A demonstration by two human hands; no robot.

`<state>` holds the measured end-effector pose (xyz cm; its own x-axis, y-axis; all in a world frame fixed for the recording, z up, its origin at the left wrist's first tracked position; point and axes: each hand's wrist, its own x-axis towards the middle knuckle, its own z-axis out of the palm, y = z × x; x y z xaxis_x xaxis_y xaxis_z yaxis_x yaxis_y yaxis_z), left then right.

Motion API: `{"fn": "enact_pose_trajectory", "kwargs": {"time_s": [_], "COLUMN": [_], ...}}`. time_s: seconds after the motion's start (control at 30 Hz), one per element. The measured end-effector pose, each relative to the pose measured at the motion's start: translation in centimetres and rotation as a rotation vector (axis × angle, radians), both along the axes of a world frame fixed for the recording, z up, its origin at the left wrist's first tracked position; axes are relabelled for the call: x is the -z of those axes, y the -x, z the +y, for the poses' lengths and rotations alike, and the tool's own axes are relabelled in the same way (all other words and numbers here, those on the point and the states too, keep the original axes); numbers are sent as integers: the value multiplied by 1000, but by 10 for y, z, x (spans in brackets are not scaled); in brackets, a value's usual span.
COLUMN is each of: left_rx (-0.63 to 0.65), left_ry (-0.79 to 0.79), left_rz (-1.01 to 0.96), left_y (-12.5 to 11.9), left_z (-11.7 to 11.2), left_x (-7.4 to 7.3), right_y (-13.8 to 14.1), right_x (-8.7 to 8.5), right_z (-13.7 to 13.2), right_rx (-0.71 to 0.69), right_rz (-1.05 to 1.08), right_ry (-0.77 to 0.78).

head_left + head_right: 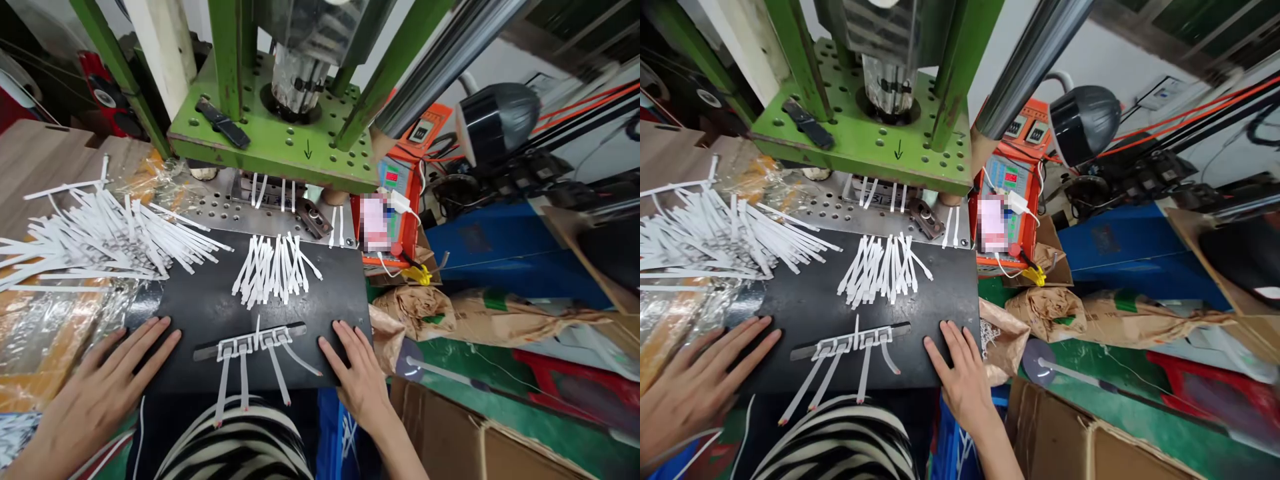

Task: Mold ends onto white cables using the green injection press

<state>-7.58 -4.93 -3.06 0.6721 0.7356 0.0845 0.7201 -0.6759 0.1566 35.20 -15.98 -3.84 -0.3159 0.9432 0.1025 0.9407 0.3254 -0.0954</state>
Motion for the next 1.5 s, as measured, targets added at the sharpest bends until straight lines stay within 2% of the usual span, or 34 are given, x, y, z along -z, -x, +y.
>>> {"fn": "enact_pose_trajectory", "kwargs": {"time_s": [0.2,0.53,0.63,0.73,0.87,0.97,1.03,1.13,1.27,1.33,1.43,1.5], "left_rx": [-18,-32,20,96,107,129,131,154,237,253,227,209], "left_ry": [11,26,-23,-62,66,63,80,150,157,180,214,201], "left_rz": [-11,-38,1,-5,-157,-191,-183,-166,-184,-179,-171,-181], "left_y": [4,-3,1,2,-19,-44,-57,-65,-72,-77,-84,-85], "left_z": [0,2,6,10,12,12,14,21,33,37,37,35], "left_x": [5,2,0,-5,-13,-10,-6,-1,-5,-9,-14,-15], "right_y": [1,2,0,2,24,45,50,43,47,62,78,69], "right_x": [-3,-3,-6,-16,-26,-25,-24,-29,-39,-41,-41,-39], "right_z": [2,1,-1,3,25,54,72,94,127,148,173,174], "right_rx": [11,16,28,14,-50,-54,-104,-230,-333,-240,68,269], "right_rz": [15,3,18,159,472,570,600,622,626,615,671,768], "right_ry": [6,30,38,77,34,-39,-19,123,389,371,125,-31]}}
